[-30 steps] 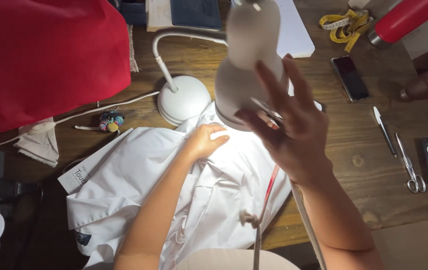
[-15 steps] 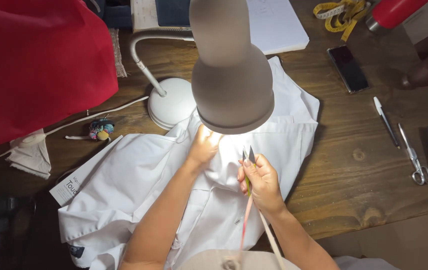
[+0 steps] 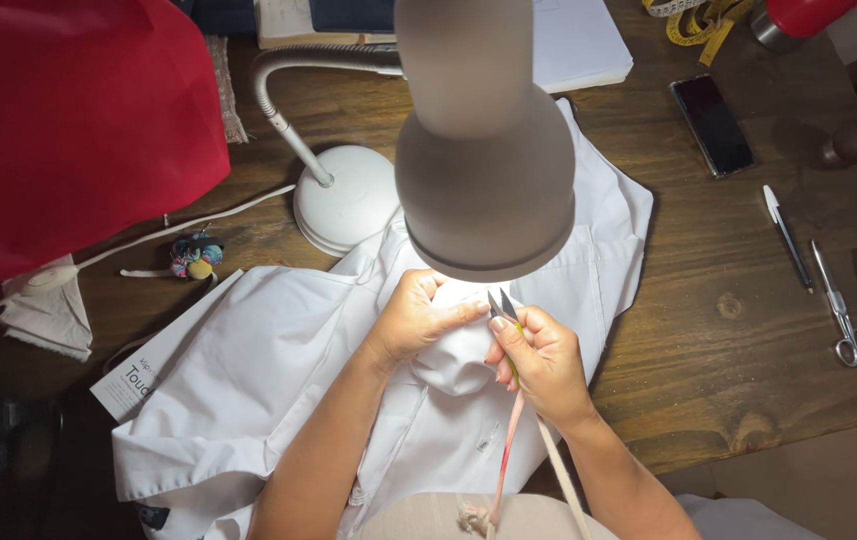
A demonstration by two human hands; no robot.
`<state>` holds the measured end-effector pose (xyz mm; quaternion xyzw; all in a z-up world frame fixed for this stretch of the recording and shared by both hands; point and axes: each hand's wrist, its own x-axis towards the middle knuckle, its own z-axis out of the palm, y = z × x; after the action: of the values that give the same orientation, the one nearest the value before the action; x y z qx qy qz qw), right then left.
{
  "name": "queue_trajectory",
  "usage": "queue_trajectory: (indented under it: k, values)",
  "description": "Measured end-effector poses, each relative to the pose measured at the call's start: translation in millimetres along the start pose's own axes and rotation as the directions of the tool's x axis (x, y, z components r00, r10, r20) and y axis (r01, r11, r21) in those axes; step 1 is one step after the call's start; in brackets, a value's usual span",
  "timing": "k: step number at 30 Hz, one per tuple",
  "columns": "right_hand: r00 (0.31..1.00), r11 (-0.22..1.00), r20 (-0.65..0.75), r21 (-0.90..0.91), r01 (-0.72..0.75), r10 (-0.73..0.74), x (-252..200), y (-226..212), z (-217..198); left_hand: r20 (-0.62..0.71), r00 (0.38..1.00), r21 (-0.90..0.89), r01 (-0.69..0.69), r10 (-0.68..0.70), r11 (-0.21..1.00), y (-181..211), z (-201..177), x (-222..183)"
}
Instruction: Inspecting a white garment for quality and trimming loose threads with snips
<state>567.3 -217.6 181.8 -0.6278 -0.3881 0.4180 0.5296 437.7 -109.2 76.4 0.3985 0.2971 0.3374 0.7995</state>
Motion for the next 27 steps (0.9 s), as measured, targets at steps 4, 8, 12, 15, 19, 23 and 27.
queue_trajectory:
  k: [4,8,12,15,19,23,27]
  values:
    - [0.999,0.999,0.035,-0.052,0.007,-0.005,-5.2,4.2,-3.8,-0.025,1.000,0.058,-0.014,0.016,0.998,6.6,0.2,-2.5]
    - [0.999,0.984,0.020,-0.171,0.041,-0.038,-8.1,2.5,-6.2,-0.023,0.999,0.067,-0.031,0.033,0.997,15.4,5.9,-8.6]
    - [0.999,0.978,0.007,-0.200,0.051,-0.051,-5.3,11.8,-5.0,-0.023,0.999,0.096,-0.045,0.047,0.994,13.6,2.3,-6.5]
    - [0.999,0.981,0.012,-0.191,0.037,-0.035,-4.7,15.1,-4.8,-0.027,0.999,0.103,-0.029,0.032,0.994,15.5,3.4,-8.2]
    - [0.999,0.980,0.021,-0.198,0.035,-0.031,-3.5,11.3,-3.8,-0.011,0.999,0.140,-0.029,0.031,0.990,15.8,2.8,-7.2]
    - [0.999,0.974,0.032,-0.224,0.031,-0.024,-4.5,6.5,-3.5,0.000,1.000,0.153,-0.025,0.025,0.988,17.2,2.2,-5.7]
    - [0.998,0.973,0.056,-0.229,0.025,-0.012,-3.0,-0.5,-1.4,0.021,0.998,0.159,-0.055,0.053,0.986,7.2,-1.1,-3.7]
